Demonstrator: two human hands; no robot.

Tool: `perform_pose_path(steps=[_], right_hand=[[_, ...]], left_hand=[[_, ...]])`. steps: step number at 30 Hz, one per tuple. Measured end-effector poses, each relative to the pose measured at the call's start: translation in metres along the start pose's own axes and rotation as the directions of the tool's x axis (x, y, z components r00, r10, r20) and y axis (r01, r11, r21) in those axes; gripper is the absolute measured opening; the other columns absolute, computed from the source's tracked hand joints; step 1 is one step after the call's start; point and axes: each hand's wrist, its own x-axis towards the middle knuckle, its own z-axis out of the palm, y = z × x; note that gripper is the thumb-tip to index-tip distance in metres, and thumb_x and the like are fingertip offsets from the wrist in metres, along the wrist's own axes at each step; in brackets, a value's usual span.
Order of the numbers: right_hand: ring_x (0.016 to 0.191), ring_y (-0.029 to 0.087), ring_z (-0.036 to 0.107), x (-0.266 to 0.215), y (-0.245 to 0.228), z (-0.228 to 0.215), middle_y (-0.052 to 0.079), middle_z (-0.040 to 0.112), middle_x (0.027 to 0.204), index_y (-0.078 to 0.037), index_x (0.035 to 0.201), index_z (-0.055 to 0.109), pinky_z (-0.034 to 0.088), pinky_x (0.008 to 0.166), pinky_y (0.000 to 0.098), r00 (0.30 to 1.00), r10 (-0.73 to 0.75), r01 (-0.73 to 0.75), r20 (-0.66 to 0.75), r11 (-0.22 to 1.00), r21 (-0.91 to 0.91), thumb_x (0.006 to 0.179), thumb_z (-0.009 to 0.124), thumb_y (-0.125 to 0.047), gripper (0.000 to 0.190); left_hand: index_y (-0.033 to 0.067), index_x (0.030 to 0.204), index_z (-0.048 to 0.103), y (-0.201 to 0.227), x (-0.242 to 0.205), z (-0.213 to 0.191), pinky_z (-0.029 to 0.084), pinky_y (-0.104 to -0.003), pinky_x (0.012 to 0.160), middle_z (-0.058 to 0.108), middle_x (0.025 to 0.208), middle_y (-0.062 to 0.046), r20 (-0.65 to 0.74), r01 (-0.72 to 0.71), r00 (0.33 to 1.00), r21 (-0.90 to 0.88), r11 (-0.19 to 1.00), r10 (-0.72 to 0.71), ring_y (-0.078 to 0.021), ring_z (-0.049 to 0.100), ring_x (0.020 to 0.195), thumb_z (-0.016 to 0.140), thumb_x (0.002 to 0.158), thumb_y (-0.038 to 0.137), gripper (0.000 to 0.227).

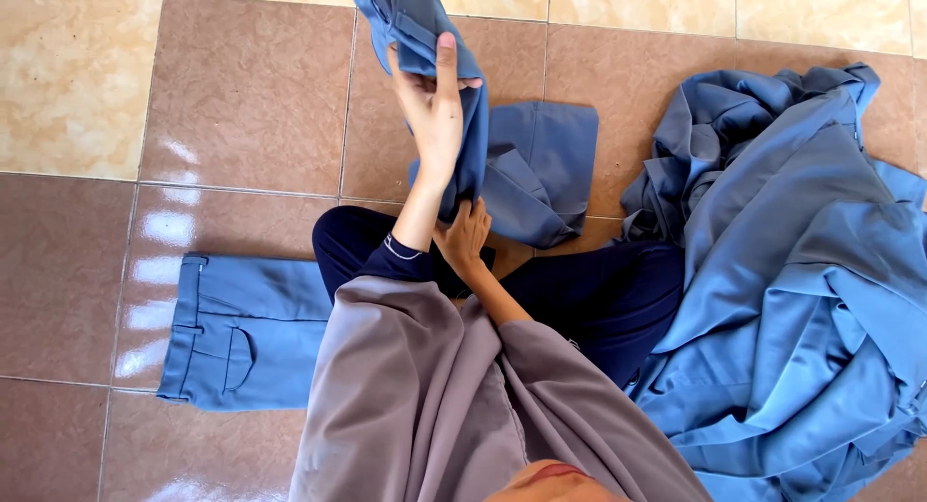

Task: Folding blue trousers into neat rectangles while sitting on the floor.

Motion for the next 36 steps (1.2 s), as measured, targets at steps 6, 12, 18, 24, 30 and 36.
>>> perform_pose_path(steps=[6,12,18,24,30,36], right_hand=[[0.096,0.029,0.067,0.016,-0.010,-0.023,0.016,0.067,0.111,-0.006,0.088,0.062,0.042,0.083,0.0397,0.967,-0.034,0.034,-0.254,0.999,-0.002,0.090,0.068,-0.054,0.048],[0.097,0.030,0.068,-0.002,0.005,-0.020,0.027,0.063,0.125,-0.010,0.082,0.051,0.041,0.082,0.0399,0.942,-0.115,0.124,-0.315,0.992,0.010,0.086,0.075,-0.044,0.041],[0.089,0.025,0.067,-0.014,0.016,-0.007,0.011,0.068,0.131,-0.025,0.094,0.071,0.037,0.080,0.0403,0.989,-0.073,0.057,-0.125,0.991,-0.124,0.092,0.067,-0.042,0.018],[0.088,0.025,0.062,-0.009,0.045,0.012,0.000,0.066,0.090,-0.016,0.084,0.069,0.041,0.082,0.0439,0.962,0.189,-0.207,0.195,0.975,0.076,0.092,0.050,-0.014,0.021],[0.118,0.034,0.061,-0.012,0.022,0.001,0.018,0.061,0.127,-0.011,0.101,0.064,0.041,0.093,0.0490,0.995,-0.015,0.017,0.095,1.000,-0.018,0.074,0.069,-0.071,0.066],[0.113,0.028,0.062,-0.017,0.030,0.018,0.007,0.067,0.121,-0.017,0.090,0.070,0.039,0.085,0.0458,0.997,-0.041,0.050,0.067,0.989,-0.142,0.092,0.067,-0.050,0.034]], left_hand=[[0.0118,0.110,0.050,0.001,0.005,0.004,0.065,-0.028,0.056,0.056,0.068,0.001,-0.049,0.001,0.999,-0.046,0.999,-0.004,-0.0165,0.067,0.051,0.065,0.095,0.036,0.032],[0.0113,0.107,0.051,-0.001,0.008,0.002,0.067,-0.029,0.057,0.053,0.070,-0.001,-0.066,-0.037,0.997,-0.071,0.997,0.033,-0.0135,0.062,0.055,0.065,0.096,0.035,0.030],[0.0121,0.103,0.050,0.001,0.012,-0.002,0.064,-0.029,0.053,0.051,0.073,-0.001,-0.097,-0.039,0.995,-0.124,0.992,0.027,-0.0110,0.056,0.059,0.066,0.095,0.034,0.029],[0.0059,0.118,0.055,-0.030,0.024,-0.031,0.067,-0.030,0.056,0.062,0.098,-0.007,-0.179,0.017,0.982,-0.195,0.981,-0.053,-0.0166,0.065,0.076,0.073,0.093,0.031,0.040],[0.0077,0.118,0.055,-0.028,0.023,-0.029,0.067,-0.033,0.057,0.057,0.088,-0.005,-0.240,-0.021,0.970,-0.191,0.981,-0.026,-0.0137,0.058,0.071,0.073,0.093,0.033,0.040],[0.0105,0.133,0.051,-0.022,0.020,-0.029,0.069,-0.033,0.060,0.058,0.093,-0.004,-0.201,-0.038,0.980,-0.166,0.985,0.004,-0.0146,0.059,0.071,0.070,0.097,0.031,0.045]])
